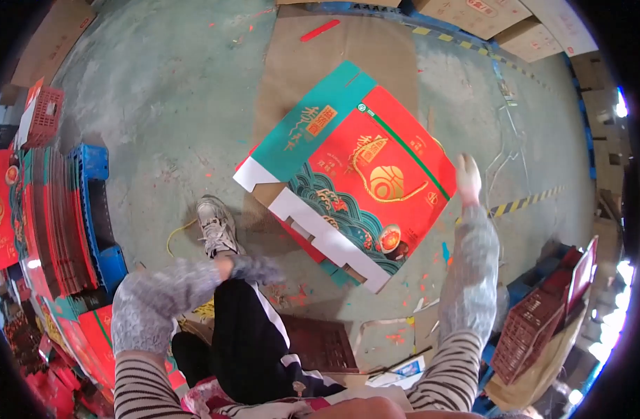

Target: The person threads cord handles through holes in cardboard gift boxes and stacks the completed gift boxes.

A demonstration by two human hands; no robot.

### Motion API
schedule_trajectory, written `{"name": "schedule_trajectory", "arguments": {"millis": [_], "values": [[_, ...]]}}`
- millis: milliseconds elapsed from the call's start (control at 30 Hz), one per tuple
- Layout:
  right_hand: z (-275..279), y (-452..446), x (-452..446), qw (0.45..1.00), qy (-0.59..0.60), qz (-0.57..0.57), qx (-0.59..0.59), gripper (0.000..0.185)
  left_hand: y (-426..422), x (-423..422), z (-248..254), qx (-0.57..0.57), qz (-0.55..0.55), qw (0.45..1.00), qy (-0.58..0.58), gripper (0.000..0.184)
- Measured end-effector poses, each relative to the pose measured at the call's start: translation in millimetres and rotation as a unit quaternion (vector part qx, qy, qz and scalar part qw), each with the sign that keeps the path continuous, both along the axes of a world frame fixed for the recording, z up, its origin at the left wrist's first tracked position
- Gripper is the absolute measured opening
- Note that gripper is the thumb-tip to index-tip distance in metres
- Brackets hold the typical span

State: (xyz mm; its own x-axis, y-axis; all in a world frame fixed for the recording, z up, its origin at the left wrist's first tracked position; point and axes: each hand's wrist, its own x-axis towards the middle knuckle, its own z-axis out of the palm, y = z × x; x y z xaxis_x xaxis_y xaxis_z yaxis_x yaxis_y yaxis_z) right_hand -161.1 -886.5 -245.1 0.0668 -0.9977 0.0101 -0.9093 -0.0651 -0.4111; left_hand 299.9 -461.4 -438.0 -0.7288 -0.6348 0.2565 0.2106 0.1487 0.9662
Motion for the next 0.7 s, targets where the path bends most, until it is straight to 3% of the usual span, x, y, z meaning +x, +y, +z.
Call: {"name": "schedule_trajectory", "arguments": {"millis": [67, 100, 133, 167, 233, 333, 367, 467, 500, 533, 600, 700], "values": [[-31.5, -59.8, 19.2, 0.990, 0.045, 0.049, 0.128, 0.053, -13.9, -47.6, -32.1, 0.268, -0.147, 0.949, -0.083, 0.054], [-42.3, -73.5, 30.7, 0.985, -0.026, 0.038, 0.168, 0.061, -13.6, -57.6, -35.9, 0.396, -0.216, 0.884, -0.120, 0.060], [-57.7, -87.5, 43.8, 0.973, -0.100, 0.027, 0.207, 0.069, -11.3, -52.2, -33.7, 0.401, -0.210, 0.883, -0.120, 0.060], [-85.6, -109.1, 48.2, 0.965, -0.080, -0.023, 0.248, 0.071, -11.4, -49.7, -24.3, 0.398, -0.205, 0.883, -0.139, 0.058], [-152.4, -133.7, 45.3, 0.947, -0.093, -0.084, 0.294, 0.071, -20.3, -129.6, -16.3, 0.392, -0.205, 0.880, -0.174, 0.055], [-173.4, -127.7, 49.9, 0.939, -0.111, -0.028, 0.325, 0.064, -92.1, -186.8, -20.2, 0.386, -0.215, 0.874, -0.201, 0.051], [-186.1, -124.6, 47.6, 0.872, -0.303, -0.014, 0.385, 0.057, -98.9, -190.1, -17.3, 0.387, -0.219, 0.871, -0.210, 0.050], [-169.5, -104.5, 62.5, 0.875, -0.314, 0.003, 0.368, 0.053, -102.3, -174.2, -3.5, 0.369, -0.218, 0.868, -0.250, 0.046], [-173.1, -105.2, 61.6, 0.912, -0.250, -0.005, 0.324, 0.059, -105.1, -176.4, 5.8, 0.357, -0.220, 0.869, -0.264, 0.045], [-171.1, -106.6, 54.4, 0.913, -0.249, -0.007, 0.323, 0.059, -105.7, -177.7, 16.6, 0.344, -0.223, 0.868, -0.280, 0.044], [-141.6, -86.3, 64.0, 0.969, 0.046, 0.068, 0.231, 0.059, -103.7, -173.3, 37.1, 0.316, -0.230, 0.865, -0.315, 0.041], [-152.3, -72.1, 56.9, 0.977, 0.050, -0.005, 0.209, 0.057, -129.9, -144.2, 56.0, 0.279, -0.237, 0.858, -0.361, 0.038]]}}
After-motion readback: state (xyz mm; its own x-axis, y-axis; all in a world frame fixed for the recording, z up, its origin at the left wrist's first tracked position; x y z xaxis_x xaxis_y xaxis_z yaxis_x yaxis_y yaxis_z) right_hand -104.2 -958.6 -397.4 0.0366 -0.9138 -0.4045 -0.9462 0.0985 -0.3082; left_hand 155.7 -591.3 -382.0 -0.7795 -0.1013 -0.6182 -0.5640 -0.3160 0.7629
